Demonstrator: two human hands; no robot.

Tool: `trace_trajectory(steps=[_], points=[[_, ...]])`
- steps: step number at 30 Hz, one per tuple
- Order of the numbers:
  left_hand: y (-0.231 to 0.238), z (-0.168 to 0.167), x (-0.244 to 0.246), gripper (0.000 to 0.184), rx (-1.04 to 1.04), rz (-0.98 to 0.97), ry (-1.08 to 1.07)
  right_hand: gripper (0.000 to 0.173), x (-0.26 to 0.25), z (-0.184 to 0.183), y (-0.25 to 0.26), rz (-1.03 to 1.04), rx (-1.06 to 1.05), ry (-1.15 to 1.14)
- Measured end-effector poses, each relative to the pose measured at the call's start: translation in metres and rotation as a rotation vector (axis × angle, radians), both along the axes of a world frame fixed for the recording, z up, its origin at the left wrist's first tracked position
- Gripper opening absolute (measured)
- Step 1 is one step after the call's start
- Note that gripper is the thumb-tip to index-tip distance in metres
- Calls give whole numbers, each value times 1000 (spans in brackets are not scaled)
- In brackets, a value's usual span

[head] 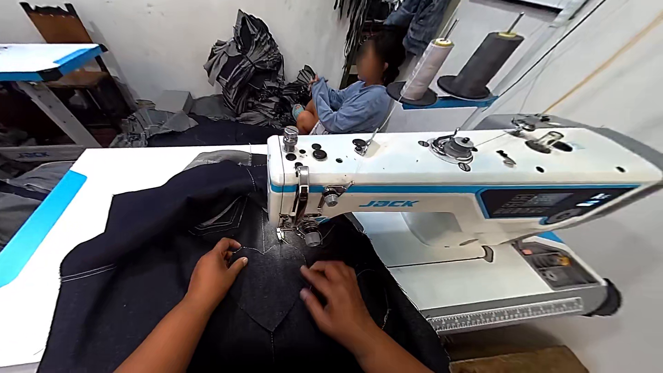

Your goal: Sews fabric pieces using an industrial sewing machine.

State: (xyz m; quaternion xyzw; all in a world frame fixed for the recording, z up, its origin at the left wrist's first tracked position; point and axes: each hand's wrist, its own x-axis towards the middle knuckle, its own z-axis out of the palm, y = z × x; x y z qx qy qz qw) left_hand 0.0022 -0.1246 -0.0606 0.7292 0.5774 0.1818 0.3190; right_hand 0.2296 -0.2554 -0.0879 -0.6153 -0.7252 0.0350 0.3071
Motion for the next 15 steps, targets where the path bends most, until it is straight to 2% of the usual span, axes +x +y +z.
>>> trace_trajectory(steps=[4,9,15], points=[[2,-7,-2,29,42,6,-24,35,-30,-4,-22,334,-3,-77],[2,-6,2,32,55,48,-35,27,-40,-14,-13,296,123,-173],[-1,2,7,34,35,59,24,25,-38,-26,-12,249,221,-170]])
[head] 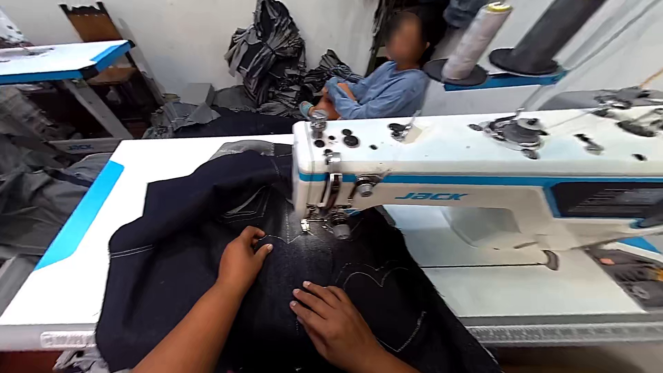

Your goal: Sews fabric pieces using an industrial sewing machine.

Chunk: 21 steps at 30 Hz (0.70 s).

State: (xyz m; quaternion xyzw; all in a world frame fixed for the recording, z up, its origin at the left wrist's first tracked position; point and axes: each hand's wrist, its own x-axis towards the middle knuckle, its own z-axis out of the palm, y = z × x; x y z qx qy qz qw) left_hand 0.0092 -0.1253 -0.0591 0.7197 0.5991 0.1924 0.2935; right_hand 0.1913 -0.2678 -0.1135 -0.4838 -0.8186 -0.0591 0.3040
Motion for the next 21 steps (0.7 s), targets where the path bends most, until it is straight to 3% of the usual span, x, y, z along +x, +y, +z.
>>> trace_trajectory(steps=[21], points=[[5,13,6,34,-100,25,118,30,-3,1,1,-47,-20,0]])
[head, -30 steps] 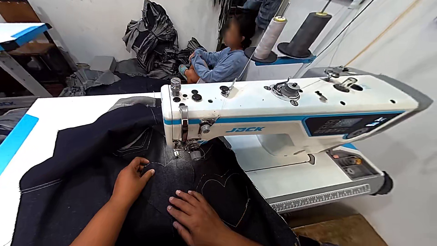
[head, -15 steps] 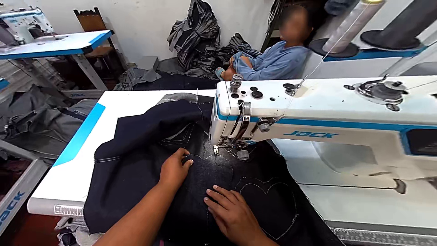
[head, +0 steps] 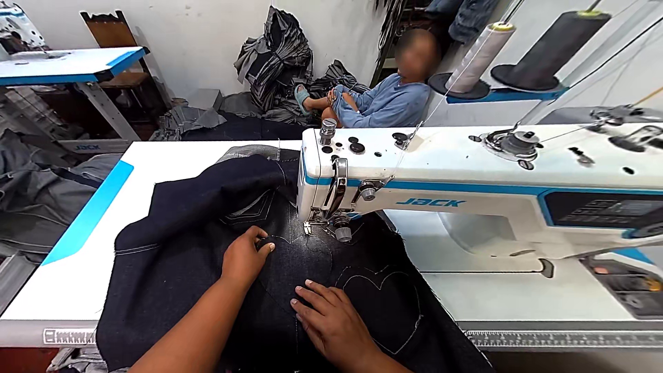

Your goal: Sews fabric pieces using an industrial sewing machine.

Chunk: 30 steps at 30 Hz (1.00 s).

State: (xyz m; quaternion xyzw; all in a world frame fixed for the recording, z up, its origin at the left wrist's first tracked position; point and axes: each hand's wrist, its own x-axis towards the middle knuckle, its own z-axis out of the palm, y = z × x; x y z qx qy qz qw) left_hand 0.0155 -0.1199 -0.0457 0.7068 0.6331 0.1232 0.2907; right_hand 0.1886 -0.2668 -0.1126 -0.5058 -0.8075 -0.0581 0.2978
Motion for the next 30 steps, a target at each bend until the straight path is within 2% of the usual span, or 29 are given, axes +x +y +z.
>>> trace_trajectory(steps=[19,23,30], points=[[3,0,-1,37,0,7,-1,30,-2,7,2,22,-111,127],[3,1,3,37,-32,31,26,33,-3,20,5,28,-182,60],[2,10,6,39,-74,-6,86,19,-4,6,8,14,79,-72]])
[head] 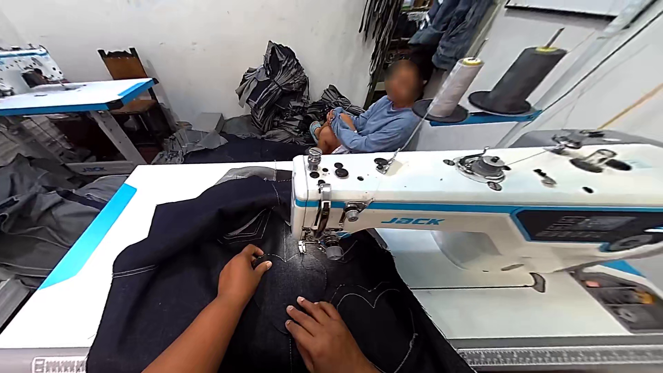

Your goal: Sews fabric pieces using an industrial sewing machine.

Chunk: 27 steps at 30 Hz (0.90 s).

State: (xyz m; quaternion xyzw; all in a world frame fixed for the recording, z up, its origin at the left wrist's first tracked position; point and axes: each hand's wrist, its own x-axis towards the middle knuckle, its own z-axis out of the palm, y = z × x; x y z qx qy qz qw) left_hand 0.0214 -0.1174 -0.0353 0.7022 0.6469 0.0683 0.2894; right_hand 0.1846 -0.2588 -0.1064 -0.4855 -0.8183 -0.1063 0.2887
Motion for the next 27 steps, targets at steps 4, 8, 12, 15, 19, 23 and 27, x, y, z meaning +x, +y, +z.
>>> trace_trajectory(steps=[4,8,12,15,19,23,27], points=[[0,-3,0,39,14,10,-7,18,2,-5,-2,-11,33,-7],[0,-4,2,37,21,33,-19,19,4,-5,-3,-19,45,-12],[-5,-8,-1,36,196,-62,35,18,-1,0,-3,1,-14,0],[-9,-31,-12,26,722,-653,25,20,3,16,-5,72,-247,87],[11,-44,-20,46,631,-1265,-97,35,15,28,-19,84,-565,184],[17,-52,-26,59,589,-1015,-136,39,16,17,-23,5,-448,111],[13,-27,-12,54,370,-693,48,38,15,13,-22,-2,-388,87]])
